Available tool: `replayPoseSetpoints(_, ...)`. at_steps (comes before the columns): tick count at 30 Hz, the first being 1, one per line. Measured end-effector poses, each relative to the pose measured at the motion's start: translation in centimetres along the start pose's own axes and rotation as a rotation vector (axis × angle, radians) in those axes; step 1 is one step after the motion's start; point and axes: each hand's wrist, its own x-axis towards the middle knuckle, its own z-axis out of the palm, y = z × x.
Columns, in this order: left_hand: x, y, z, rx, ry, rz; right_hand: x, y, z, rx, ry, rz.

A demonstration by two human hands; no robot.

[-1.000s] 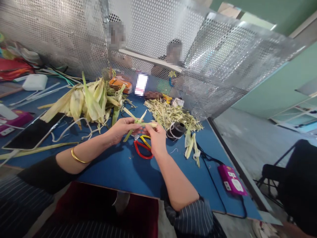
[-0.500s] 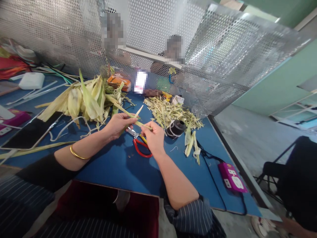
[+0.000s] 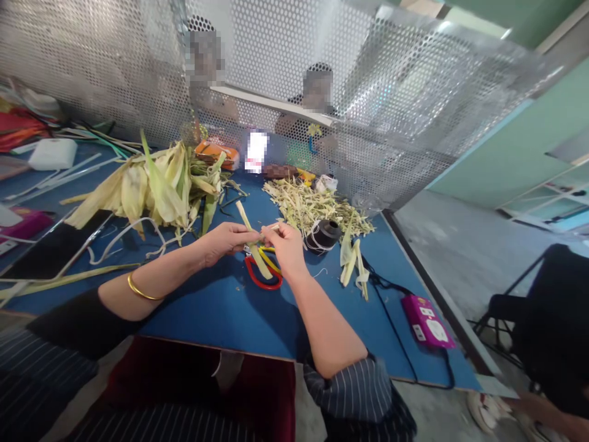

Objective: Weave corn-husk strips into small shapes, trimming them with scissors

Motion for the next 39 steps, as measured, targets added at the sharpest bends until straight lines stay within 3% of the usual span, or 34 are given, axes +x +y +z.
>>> replayPoseSetpoints(5,-0.2,0.3,0.4,0.030,0.005,0.008,0.1,0.6,0.4,0.027,0.140,-0.051)
replayPoseSetpoints(9,-0.5,0.6,0.4,0.071,0.022,0.006,0.2,0.5,-0.1,-0.058,0.098,-0.068)
replayPoseSetpoints(12,-0.6,0.5,0.4,0.120,0.005,0.048,0.4,-0.2,-0.8,-0.245,0.076,-0.179)
replayPoseSetpoints(14,-0.6,0.2,0.5,0.166,-0.047,0.086,0.3,-0.7,-1.1,-0.328,0.002,-0.218)
replayPoseSetpoints(18,-0.6,-0.4,0.9,0.238,-0.099,0.101,0.0,-0.9,-0.8,-0.268,-0.220,-0.041)
replayPoseSetpoints(20,-0.6,-0.5,1.0,0.252,-0.110,0.075,-0.1,-0.8,-0.5,-0.227,-0.194,-0.016)
replayPoseSetpoints(25,-0.5,-0.5,0.6,0.343,-0.227,0.093,-0.2,-0.3,-0.2,-0.256,0.011,-0.162)
replayPoseSetpoints(29,-0.6,-0.5,0.6,0.329,-0.294,0.090,-0.2,-0.2,-0.2,-0.290,0.051,-0.238)
replayPoseSetpoints(34,-0.5,-0.1,0.8,0.115,-0.115,-0.021,0.5,-0.1,-0.9,-0.233,0.068,-0.190)
replayPoseSetpoints(37,-0.3,0.1,0.7,-0.008,-0.022,-0.048,1.0,0.1,-1.2,-0.070,0.184,-0.010)
replayPoseSetpoints(39,-0.2,0.1,0.5,-0.052,-0.007,-0.045,1.1,0.4,-1.1,0.047,0.152,0.146)
